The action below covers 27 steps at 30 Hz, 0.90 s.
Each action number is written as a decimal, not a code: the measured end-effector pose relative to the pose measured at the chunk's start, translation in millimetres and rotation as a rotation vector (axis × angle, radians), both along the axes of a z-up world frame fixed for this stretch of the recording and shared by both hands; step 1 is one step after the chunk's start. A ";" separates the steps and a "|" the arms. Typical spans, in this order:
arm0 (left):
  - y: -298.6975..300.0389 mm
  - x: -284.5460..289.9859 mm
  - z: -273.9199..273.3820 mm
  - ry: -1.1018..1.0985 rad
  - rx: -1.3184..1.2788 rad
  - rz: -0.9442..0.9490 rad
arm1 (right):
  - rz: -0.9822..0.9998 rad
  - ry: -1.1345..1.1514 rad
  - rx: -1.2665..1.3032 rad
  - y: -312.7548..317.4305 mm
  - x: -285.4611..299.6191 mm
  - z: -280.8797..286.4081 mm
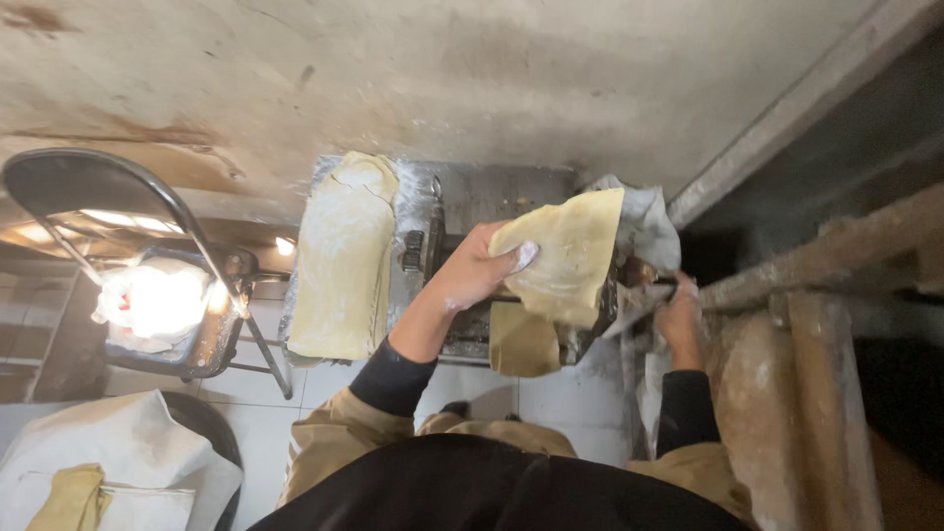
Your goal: The person repeatedly feeds a sheet of dough through a manual dough sheeter, folding and refeeding it to thin the dough. They dust the dough with flour from a nearby container and stack the finished sheets on a cloth-covered tray.
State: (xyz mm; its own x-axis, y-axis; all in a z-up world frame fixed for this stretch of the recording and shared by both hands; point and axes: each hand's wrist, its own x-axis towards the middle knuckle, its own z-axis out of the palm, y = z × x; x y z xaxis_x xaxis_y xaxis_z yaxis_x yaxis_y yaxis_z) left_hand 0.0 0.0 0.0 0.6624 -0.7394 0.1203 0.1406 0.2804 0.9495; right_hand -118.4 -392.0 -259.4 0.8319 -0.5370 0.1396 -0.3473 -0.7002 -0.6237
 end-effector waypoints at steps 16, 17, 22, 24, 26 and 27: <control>-22.2 98.8 -64.8 0.099 0.136 0.008 | 0.083 0.316 -0.459 15.4 33.5 -12.4; -20.9 102.4 -66.9 0.114 0.119 0.000 | 0.095 0.356 -0.477 20.5 22.0 -9.8; -16.0 113.8 -71.9 0.002 0.080 0.006 | -0.047 0.578 -0.388 51.2 -81.8 28.5; -8.3 111.6 -75.9 -0.032 0.087 0.028 | -0.111 0.583 -0.427 34.8 -94.8 52.6; -2.0 105.7 -79.8 0.004 0.169 0.093 | -0.125 0.317 -0.708 0.5 -85.6 66.3; -3.8 102.5 -80.9 0.019 0.210 0.109 | -0.149 0.179 -0.839 -18.7 -82.4 73.1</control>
